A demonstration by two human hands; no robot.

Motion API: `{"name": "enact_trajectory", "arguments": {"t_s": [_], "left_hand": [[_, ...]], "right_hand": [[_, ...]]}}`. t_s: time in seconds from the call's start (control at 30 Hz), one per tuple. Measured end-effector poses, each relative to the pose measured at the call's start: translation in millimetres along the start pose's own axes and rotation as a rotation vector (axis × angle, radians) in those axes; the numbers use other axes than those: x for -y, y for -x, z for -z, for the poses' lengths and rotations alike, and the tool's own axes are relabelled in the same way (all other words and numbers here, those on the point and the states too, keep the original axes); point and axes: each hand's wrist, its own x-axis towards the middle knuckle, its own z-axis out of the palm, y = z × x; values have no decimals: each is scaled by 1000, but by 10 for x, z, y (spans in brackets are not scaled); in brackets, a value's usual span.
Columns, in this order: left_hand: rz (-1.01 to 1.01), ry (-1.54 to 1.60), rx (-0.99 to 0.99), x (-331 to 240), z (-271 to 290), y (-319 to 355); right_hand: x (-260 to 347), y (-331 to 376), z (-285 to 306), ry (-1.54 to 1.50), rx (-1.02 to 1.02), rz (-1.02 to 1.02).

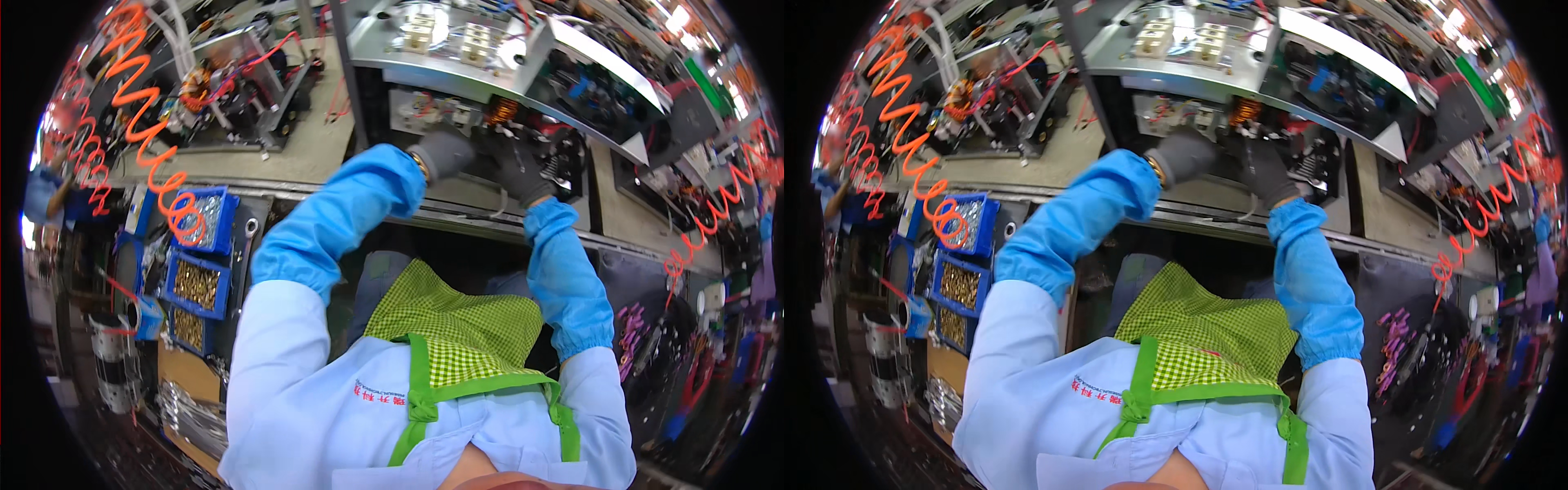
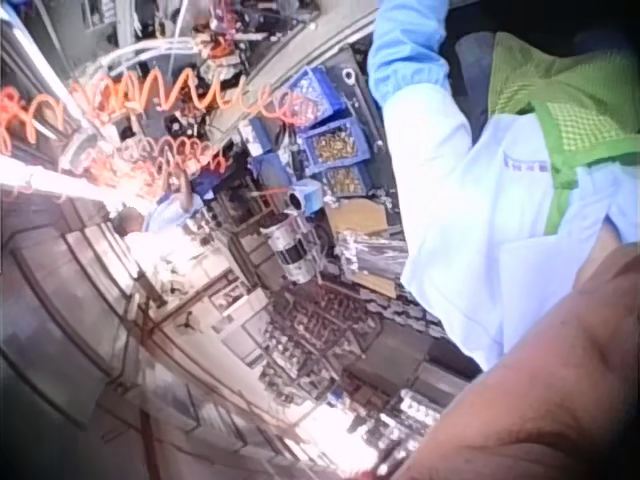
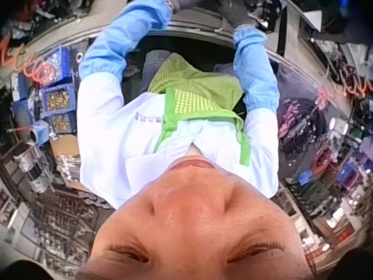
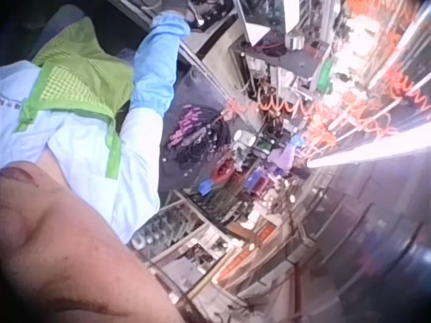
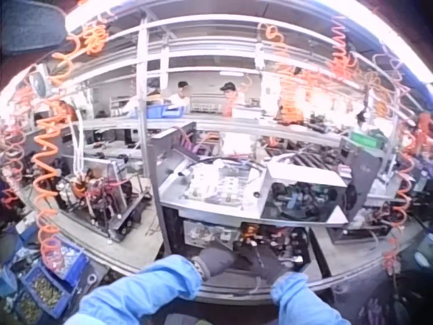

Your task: Assembling electrical components into a metal chassis using an electric screwdriver.

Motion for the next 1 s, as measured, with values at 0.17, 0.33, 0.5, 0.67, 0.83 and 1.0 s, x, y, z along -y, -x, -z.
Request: {"name": "enact_trajectory", "arguments": {"t_s": [0.17, 0.33, 0.5, 0.67, 0.83, 1.0], "left_hand": [[-263, 44, -222, 193, 100, -47], [23, -134, 9, -5, -96, 86], [74, 326, -336, -156, -689, 407], [495, 759, -289, -215, -1460, 834], [497, 629, -408, -617, -1074, 653], [472, 674, -381, -797, -614, 522]], "right_hand": [[452, 159, 207, -144, -7, -181], [687, 663, 894, -168, 191, -106], [150, 1569, 2117, 11, -122, -452], [-521, 2859, 3454, 394, -395, -1016], [-1330, 4526, 3658, 598, -41, -1441], [-1736, 4751, 3300, 389, 270, -1481]]}}
